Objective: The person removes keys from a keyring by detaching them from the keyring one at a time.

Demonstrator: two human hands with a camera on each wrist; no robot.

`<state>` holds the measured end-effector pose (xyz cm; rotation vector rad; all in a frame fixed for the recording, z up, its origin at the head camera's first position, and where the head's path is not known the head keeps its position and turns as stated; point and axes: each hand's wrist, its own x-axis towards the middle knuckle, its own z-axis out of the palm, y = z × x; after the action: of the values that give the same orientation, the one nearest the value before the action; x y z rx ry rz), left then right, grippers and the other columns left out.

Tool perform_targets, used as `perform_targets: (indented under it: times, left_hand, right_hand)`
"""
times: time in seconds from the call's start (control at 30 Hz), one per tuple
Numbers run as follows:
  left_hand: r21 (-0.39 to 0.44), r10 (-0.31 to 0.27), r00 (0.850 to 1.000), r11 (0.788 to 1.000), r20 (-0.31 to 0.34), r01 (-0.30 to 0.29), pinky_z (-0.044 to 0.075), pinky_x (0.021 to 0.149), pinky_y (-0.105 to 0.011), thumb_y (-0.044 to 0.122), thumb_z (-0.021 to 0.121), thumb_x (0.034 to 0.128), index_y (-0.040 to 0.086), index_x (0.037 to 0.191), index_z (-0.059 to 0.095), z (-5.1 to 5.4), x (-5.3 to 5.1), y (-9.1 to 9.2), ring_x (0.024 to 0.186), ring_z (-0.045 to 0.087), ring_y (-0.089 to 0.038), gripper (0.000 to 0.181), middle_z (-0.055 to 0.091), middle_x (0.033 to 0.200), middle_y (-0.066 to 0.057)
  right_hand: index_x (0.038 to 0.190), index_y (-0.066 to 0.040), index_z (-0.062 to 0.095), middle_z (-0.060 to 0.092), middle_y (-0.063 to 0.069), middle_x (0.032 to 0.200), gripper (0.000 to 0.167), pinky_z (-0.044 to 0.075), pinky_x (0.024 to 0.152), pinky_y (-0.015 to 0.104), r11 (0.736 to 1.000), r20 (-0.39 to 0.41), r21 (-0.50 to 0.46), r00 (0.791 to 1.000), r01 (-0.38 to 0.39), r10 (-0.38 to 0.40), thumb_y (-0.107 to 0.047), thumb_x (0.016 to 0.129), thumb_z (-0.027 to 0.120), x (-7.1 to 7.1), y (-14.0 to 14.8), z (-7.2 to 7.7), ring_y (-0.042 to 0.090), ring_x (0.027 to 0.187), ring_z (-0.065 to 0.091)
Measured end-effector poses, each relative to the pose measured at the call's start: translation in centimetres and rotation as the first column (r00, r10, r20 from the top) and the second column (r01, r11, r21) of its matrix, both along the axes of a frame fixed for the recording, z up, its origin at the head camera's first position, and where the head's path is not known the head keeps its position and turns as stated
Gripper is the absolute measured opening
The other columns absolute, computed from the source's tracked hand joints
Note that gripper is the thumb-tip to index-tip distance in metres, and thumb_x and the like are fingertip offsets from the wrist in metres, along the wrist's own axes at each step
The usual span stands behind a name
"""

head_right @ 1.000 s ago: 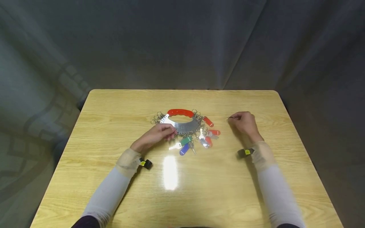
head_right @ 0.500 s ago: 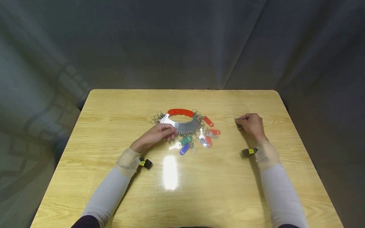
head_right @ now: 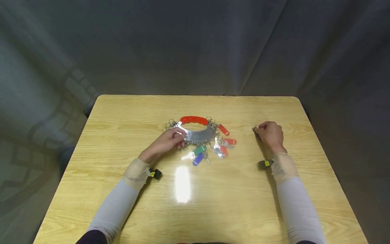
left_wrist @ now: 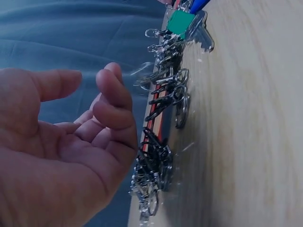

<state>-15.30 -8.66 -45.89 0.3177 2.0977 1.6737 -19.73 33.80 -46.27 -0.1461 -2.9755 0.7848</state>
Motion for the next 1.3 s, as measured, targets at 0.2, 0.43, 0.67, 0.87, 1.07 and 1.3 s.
perform_targets:
  times: [0.2,0.43,0.67,0.87,1.07,1.3]
  left_hand:
    - [-0.075,-0.041,0.997,0.997,-0.069,0.036,0.059,0.074,-0.038,0.011,0.054,0.1100,-0.005,0.121,0.066,0.1,0.1,0.2,0.082,0.067,-0.032,0.023,0.070,0.096,-0.022]
    - [-0.106,-0.061,0.994,0.993,-0.091,0.051,0.059,0.074,-0.039,0.013,0.055,0.1102,-0.004,0.115,0.070,0.0,0.3,0.1,0.082,0.067,-0.033,0.023,0.071,0.095,-0.021]
    - [-0.105,-0.075,0.993,0.992,-0.088,0.066,0.061,0.080,-0.043,0.012,0.055,0.1099,-0.005,0.114,0.070,0.0,0.3,0.1,0.087,0.069,-0.036,0.023,0.071,0.094,-0.018]
    - [-0.123,-0.078,0.992,0.990,-0.098,0.066,0.062,0.083,-0.041,0.012,0.055,0.1101,-0.004,0.115,0.070,-0.3,0.4,0.1,0.089,0.071,-0.034,0.022,0.072,0.098,-0.018]
    - [-0.127,-0.088,0.992,0.989,-0.093,0.075,0.062,0.083,-0.037,0.014,0.056,0.1101,-0.002,0.116,0.070,-0.6,0.6,0.4,0.088,0.072,-0.030,0.023,0.073,0.099,-0.017]
    - [-0.130,-0.097,0.991,0.988,-0.095,0.085,0.061,0.082,-0.035,0.014,0.056,0.1099,-0.002,0.117,0.070,-0.6,0.5,0.6,0.087,0.072,-0.028,0.023,0.073,0.098,-0.016]
  right_hand:
    - [0.108,0.008,0.074,0.074,0.025,0.091,0.023,0.045,0.057,0.032,0.994,-0.183,0.016,0.977,-0.107,0.108,-0.013,0.099,0.072,0.6,-1.8,1.0,0.033,0.069,0.067]
    - [0.104,0.002,0.078,0.077,0.015,0.093,0.011,0.054,0.067,0.040,0.892,-0.156,0.049,0.878,-0.450,0.452,-0.004,0.095,0.076,2.1,-7.8,3.3,0.028,0.079,0.071]
    - [0.106,0.000,0.079,0.078,0.009,0.098,0.014,0.062,0.077,0.042,0.726,-0.073,0.039,0.723,-0.686,0.687,-0.004,0.092,0.080,3.9,-13.7,3.5,0.022,0.085,0.073]
    - [0.109,-0.005,0.080,0.076,0.004,0.104,0.018,0.059,0.087,0.043,0.670,-0.009,0.017,0.670,-0.742,0.742,-0.011,0.092,0.082,4.9,-16.9,2.2,0.022,0.097,0.071]
    - [0.105,-0.007,0.079,0.075,0.003,0.101,0.018,0.060,0.084,0.041,0.697,0.005,0.067,0.699,-0.714,0.715,-0.016,0.090,0.084,5.7,-18.3,0.5,0.021,0.091,0.070]
    - [0.099,-0.008,0.079,0.070,0.002,0.095,0.018,0.060,0.076,0.037,0.727,0.006,0.141,0.735,-0.672,0.678,-0.015,0.085,0.088,6.1,-18.7,0.2,0.020,0.084,0.067]
